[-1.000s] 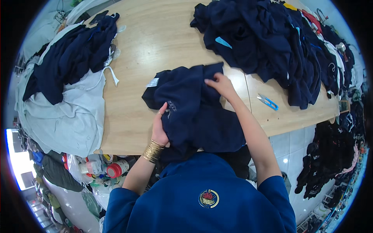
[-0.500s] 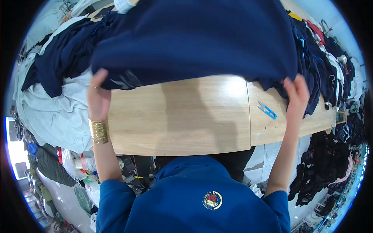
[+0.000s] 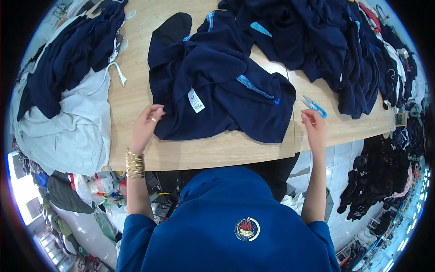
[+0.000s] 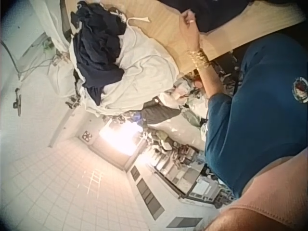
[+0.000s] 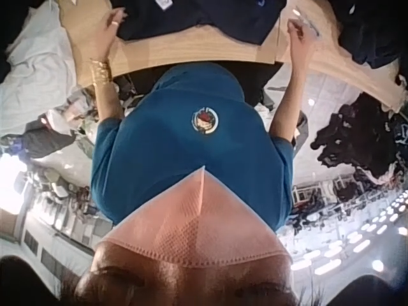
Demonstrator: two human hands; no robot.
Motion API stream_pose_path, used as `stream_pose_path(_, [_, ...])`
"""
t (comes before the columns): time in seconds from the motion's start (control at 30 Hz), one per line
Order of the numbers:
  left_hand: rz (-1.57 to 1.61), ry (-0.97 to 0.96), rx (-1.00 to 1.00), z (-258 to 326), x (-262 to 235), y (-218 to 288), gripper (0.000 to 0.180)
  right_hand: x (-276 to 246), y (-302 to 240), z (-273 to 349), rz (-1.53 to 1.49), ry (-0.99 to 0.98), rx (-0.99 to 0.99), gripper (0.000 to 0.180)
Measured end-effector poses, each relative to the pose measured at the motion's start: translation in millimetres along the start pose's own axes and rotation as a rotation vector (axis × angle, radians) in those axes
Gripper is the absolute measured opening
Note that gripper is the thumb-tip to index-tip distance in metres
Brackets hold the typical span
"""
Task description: Trimming loose threads from blue garments using thread snips.
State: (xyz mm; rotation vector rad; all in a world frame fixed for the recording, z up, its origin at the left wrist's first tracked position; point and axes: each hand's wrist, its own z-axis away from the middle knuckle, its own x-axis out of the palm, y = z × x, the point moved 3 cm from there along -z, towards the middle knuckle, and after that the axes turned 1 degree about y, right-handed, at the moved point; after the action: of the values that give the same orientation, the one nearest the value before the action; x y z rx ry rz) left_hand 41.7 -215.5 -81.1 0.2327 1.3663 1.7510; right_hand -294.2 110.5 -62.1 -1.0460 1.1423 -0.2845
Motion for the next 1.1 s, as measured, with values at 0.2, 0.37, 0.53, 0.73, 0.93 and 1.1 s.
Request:
stream_pose_path(0.2, [0.007, 0.191, 0.234, -7, 37, 25, 0.045, 46, -11, 7, -0.004, -0.076, 0.1, 0.023])
stream_pose_path(0.37, [-0.105, 0.271, 0.312, -7, 49, 37, 0.046, 59, -6, 0, -0.016, 0.165, 0.007, 0.033])
stream_pose_path(0.53, [-0.367, 0.405, 0.523, -10, 60, 71, 0.041, 63, -9, -10, 0.094, 0.172, -0.03, 0.032])
stream_pose_path(0.73, [-0.22, 0.186, 0.722, -30, 116, 132, 0.039, 82, -1, -26, 0.034, 0.217, -0.144, 0.023])
stream_pose_path(0.93, [-0.494, 0.426, 0.792, -103, 153, 91, 0.026, 87, 1, -29, -0.001, 0.224, -0.139, 0.018])
stream_pose_path(1.1, [0.436, 0.273, 0.31, -100, 119, 73, 0.011, 77, 9, -24, -0.412, 0.225, -0.128, 0.02])
